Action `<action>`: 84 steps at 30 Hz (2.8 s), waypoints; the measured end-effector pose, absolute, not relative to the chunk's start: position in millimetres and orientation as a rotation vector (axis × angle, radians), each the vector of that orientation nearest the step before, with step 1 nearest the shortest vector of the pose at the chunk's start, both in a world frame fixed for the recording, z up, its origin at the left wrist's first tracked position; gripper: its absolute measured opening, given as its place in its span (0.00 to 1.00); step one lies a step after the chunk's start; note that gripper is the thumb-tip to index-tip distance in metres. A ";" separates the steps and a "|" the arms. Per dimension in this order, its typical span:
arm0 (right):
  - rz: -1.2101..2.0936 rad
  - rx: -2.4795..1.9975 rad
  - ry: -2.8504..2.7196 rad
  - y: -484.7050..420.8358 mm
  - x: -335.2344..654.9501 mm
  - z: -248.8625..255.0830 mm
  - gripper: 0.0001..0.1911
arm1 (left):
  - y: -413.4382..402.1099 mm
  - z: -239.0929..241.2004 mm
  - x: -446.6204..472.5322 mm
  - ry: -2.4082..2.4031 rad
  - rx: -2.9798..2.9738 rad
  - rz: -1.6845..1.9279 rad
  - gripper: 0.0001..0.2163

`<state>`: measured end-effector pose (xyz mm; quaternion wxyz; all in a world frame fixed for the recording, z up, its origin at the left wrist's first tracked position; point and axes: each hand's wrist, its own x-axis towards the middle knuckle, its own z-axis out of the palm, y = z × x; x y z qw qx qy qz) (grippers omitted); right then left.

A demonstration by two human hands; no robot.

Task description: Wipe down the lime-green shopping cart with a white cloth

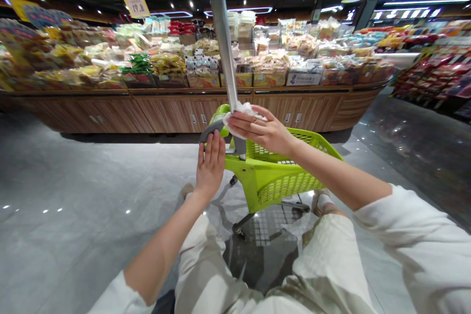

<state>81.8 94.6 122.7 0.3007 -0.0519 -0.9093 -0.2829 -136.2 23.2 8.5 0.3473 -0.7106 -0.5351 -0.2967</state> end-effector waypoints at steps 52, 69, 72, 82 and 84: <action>0.104 -1.064 -1.887 23.0 102.2 -38.1 0.26 | -7.2 -20.4 2.9 -1.683 -2.064 -0.618 0.28; -0.011 -1.401 -1.694 32.5 174.2 -78.2 0.27 | -11.3 -16.8 8.5 -1.732 -2.098 -0.652 0.33; 0.091 -1.218 -1.825 24.4 121.9 -54.6 0.27 | -10.8 -17.2 10.3 -1.740 -2.069 -0.662 0.31; -0.042 -1.263 -1.867 32.4 172.4 -85.8 0.31 | -12.3 -17.9 -1.7 -1.803 -2.046 -0.714 0.33; -0.104 -1.350 -1.803 39.4 203.3 -100.2 0.30 | -11.3 -18.9 -4.1 -1.797 -2.049 -0.725 0.33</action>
